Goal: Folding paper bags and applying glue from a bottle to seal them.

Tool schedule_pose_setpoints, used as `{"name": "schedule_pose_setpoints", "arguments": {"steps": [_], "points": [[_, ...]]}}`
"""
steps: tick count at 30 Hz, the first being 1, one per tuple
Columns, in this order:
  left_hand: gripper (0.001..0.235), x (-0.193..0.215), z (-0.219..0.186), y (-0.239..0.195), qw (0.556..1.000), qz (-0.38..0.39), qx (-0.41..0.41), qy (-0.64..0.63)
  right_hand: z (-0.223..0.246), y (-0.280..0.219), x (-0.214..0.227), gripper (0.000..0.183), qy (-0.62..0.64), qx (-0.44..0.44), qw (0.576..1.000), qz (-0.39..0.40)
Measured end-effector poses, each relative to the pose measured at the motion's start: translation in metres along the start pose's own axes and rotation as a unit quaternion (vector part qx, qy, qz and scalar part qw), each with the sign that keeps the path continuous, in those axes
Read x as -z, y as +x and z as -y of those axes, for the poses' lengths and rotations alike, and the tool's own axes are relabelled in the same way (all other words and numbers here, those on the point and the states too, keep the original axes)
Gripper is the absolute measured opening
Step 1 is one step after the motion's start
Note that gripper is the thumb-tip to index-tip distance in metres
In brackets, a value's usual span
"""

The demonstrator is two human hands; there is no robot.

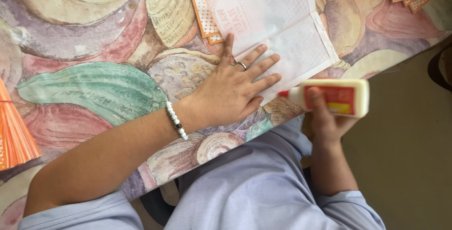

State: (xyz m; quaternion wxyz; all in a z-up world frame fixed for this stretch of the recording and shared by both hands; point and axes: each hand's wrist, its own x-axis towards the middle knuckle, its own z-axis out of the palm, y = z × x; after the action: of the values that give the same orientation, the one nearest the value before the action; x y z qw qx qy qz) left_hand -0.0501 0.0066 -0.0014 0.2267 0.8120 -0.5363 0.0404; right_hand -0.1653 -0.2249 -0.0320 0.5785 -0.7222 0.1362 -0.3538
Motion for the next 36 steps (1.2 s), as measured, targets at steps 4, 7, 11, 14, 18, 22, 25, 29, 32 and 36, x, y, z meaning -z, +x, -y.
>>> {"name": "schedule_pose_setpoints", "arguments": {"steps": [4,7,11,14,18,22,25,29,32,36], "points": [[0.049,0.001,0.001,0.001,1.0,0.006,0.002,0.002,0.013,0.002,-0.006,0.018,-0.03,-0.03,0.998,0.046],[0.049,0.004,0.0,0.001,1.0,0.016,0.003,-0.001,-0.005,0.03,0.008,0.019,-0.041,0.016,0.999,-0.014],[0.048,0.008,0.0,0.003,1.0,0.02,0.004,0.003,-0.01,0.054,0.013,0.019,-0.044,0.06,0.995,-0.059],[0.05,0.006,0.0,0.002,1.0,0.024,0.005,-0.003,-0.005,0.025,0.002,0.018,-0.02,-0.015,0.999,-0.032],[0.048,0.009,-0.001,0.003,1.0,0.012,0.006,0.005,-0.011,0.017,0.007,0.02,-0.029,-0.029,0.999,0.03],[0.05,0.009,-0.001,0.003,1.0,0.017,0.005,0.004,-0.028,0.059,0.023,0.025,-0.051,0.045,0.994,-0.091],[0.049,0.01,-0.002,0.004,1.0,0.013,0.005,-0.003,-0.019,0.072,0.022,0.021,-0.045,0.058,0.994,-0.085],[0.048,0.011,-0.002,0.005,1.0,0.011,0.005,-0.004,-0.017,0.048,0.017,0.019,0.01,-0.002,0.999,-0.04],[0.047,0.013,-0.003,0.006,1.0,0.015,0.006,0.0,-0.029,0.054,0.025,0.018,0.007,0.025,0.997,-0.074],[0.046,0.012,-0.003,0.005,1.0,0.001,0.0,0.0,-0.008,0.071,0.019,0.018,-0.019,0.031,0.996,-0.084]]}}
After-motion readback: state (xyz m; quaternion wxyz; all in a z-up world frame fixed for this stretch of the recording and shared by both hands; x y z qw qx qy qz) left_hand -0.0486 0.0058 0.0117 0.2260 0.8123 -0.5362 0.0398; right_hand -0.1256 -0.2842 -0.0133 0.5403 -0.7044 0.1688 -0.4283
